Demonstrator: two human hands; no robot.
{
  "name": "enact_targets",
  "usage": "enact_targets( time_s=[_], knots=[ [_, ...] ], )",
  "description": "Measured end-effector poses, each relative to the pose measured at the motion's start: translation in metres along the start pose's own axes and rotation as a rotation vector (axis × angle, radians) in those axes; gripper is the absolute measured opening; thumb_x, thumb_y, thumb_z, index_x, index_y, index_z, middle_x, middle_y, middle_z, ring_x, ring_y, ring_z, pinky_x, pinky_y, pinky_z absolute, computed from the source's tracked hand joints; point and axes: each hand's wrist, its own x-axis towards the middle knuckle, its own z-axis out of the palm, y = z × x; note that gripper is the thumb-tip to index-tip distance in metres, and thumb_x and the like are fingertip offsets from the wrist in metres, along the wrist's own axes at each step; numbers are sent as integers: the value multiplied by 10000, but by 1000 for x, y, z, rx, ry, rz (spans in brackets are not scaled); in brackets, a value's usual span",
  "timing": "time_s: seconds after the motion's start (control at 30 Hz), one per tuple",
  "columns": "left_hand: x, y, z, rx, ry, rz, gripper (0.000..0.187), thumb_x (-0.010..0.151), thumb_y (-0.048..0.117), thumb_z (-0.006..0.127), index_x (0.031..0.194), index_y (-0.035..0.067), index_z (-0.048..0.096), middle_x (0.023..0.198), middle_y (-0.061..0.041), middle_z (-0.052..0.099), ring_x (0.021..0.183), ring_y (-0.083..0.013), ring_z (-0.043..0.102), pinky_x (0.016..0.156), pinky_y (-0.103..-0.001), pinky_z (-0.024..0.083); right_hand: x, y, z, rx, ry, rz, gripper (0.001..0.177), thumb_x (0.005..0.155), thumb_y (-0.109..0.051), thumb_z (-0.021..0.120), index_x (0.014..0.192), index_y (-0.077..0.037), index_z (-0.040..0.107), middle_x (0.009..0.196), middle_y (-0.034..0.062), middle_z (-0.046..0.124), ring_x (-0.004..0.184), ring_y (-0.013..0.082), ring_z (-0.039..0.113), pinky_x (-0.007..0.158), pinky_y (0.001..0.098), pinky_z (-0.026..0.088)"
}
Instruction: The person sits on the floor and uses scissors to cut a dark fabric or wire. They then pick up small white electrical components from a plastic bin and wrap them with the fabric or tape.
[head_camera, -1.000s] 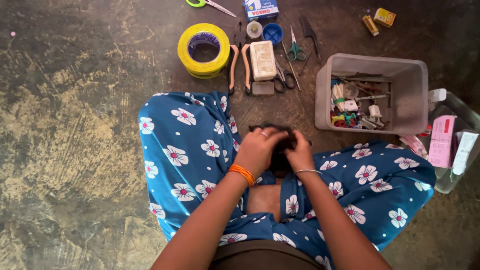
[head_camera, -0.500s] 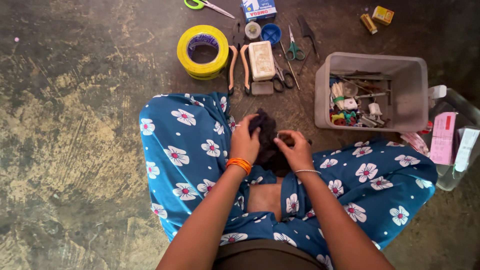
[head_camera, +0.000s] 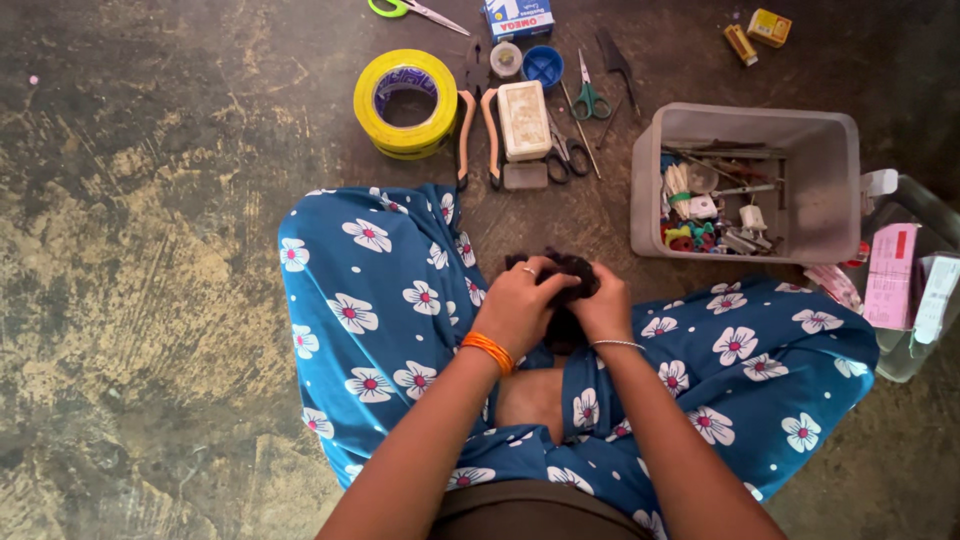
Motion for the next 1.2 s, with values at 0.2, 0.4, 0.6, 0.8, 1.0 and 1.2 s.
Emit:
enact_targets(
  time_s=[0.2, 0.4, 0.6, 0.8, 1.0, 1.2],
  knots=[
    [4, -11, 5, 64, 68, -270, 306, 851, 76, 686, 1130, 192, 735, 1071, -128, 676, 980, -363, 667, 825, -455, 545, 4, 12, 8, 448, -72, 141, 397, 762, 56, 788, 1145, 44, 685, 1007, 94, 751, 899, 177, 738, 773, 330, 642],
    [3, -13, 9, 64, 65, -90, 338, 848, 64, 653, 1158, 187, 710, 1116, -158, 669, 996, -368, 674, 850, -450, 561, 15, 45, 12, 490, -91, 118, 440, 762, 72, 781, 1184, 41, 664, 1048, 104, 732, 914, 186, 742, 791, 331, 656],
    [13, -25, 13, 4, 88, -465, 303, 853, 139, 717, 1150, 184, 684, 1074, -182, 677, 994, -417, 661, 835, -483, 542, 3, 12, 8, 179, -68, 24, 415, 745, -23, 830, 1149, -63, 744, 1001, 78, 707, 818, 171, 724, 732, 327, 613],
    [17, -27, 10, -103, 78, -579, 300, 867, 168, 720, 1163, 187, 673, 1101, -178, 689, 1019, -419, 662, 852, -482, 546, 24, -27, -11, -263, 46, -246, 376, 688, -148, 910, 1047, -152, 798, 914, 93, 610, 851, 254, 669, 793, 376, 572],
    [17, -31, 10, -156, 87, -582, 301, 859, 165, 725, 1156, 185, 674, 1087, -188, 685, 1005, -426, 662, 839, -487, 545, 76, -54, -23, -497, -19, -338, 378, 635, -125, 922, 978, -137, 763, 1028, 136, 567, 928, 338, 643, 813, 428, 560],
    [15, -35, 11, -167, 77, -585, 312, 850, 152, 737, 1153, 195, 679, 1069, -197, 668, 979, -427, 661, 838, -490, 539, 120, -80, -27, -721, -89, -263, 378, 695, -114, 887, 1028, -157, 713, 1109, 105, 564, 951, 327, 667, 808, 464, 556]
  ],
)
